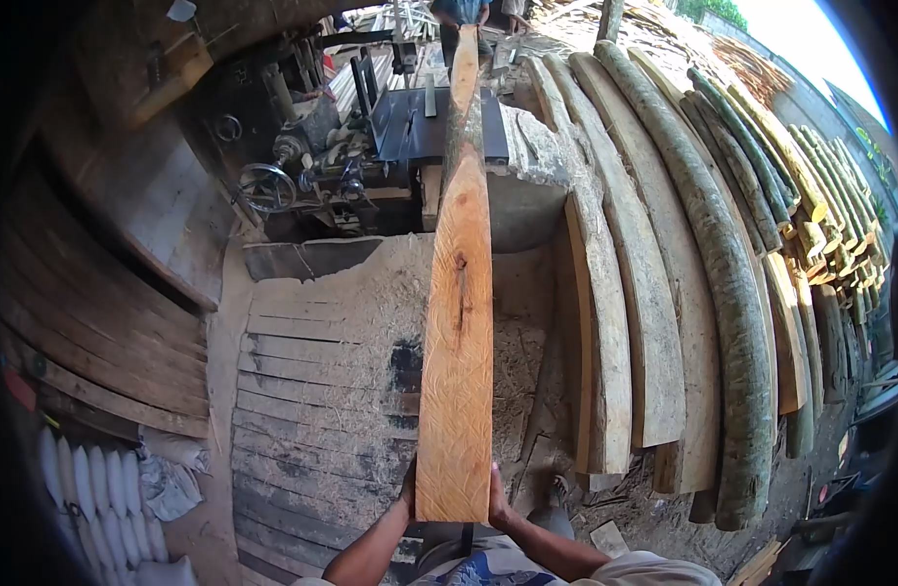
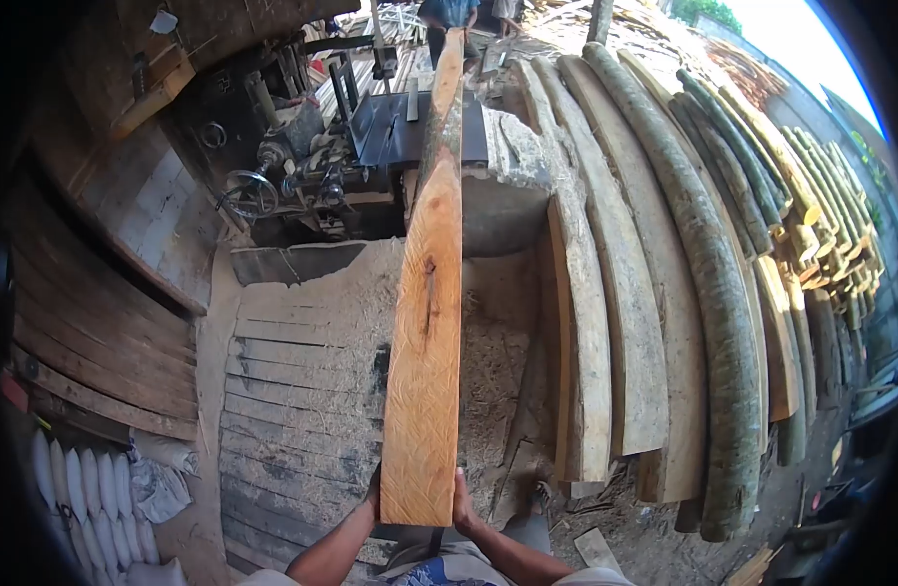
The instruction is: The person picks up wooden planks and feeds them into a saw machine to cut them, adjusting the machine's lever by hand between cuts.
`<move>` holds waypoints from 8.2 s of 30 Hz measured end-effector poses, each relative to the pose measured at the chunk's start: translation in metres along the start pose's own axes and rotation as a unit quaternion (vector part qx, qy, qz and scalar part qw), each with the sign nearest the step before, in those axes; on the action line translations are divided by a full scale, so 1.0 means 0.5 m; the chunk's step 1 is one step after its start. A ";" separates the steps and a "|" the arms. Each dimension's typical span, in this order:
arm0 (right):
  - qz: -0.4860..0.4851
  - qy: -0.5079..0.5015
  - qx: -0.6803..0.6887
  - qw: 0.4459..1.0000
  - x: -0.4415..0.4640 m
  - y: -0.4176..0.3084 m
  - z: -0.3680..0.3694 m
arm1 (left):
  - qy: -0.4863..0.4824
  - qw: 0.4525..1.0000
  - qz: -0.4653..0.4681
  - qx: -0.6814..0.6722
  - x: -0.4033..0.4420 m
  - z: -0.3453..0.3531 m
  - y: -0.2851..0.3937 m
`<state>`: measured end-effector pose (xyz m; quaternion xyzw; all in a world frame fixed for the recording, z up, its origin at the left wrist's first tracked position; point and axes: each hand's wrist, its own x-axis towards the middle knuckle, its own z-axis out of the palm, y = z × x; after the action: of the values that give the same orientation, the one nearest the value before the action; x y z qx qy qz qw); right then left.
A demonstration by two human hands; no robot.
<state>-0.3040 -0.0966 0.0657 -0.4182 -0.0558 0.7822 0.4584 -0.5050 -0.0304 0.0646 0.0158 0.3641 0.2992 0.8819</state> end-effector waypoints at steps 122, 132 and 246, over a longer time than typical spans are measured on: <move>-0.053 -0.050 -0.012 0.997 -1.990 2.036 -0.121 | -0.051 0.994 0.075 0.067 -2.167 -1.153 -2.056; -0.068 0.004 -0.023 0.997 -2.041 2.121 -0.178 | -0.080 0.991 0.094 0.052 -2.241 -1.156 -2.141; -0.087 0.019 -0.025 0.996 -0.676 0.860 0.141 | 0.047 0.966 0.183 0.175 -1.047 -0.629 -0.789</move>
<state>-0.5643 -0.5802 0.1127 -0.4383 -0.1028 0.7294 0.5151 -0.7972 -0.6959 0.0680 0.2217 0.4425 0.3873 0.7779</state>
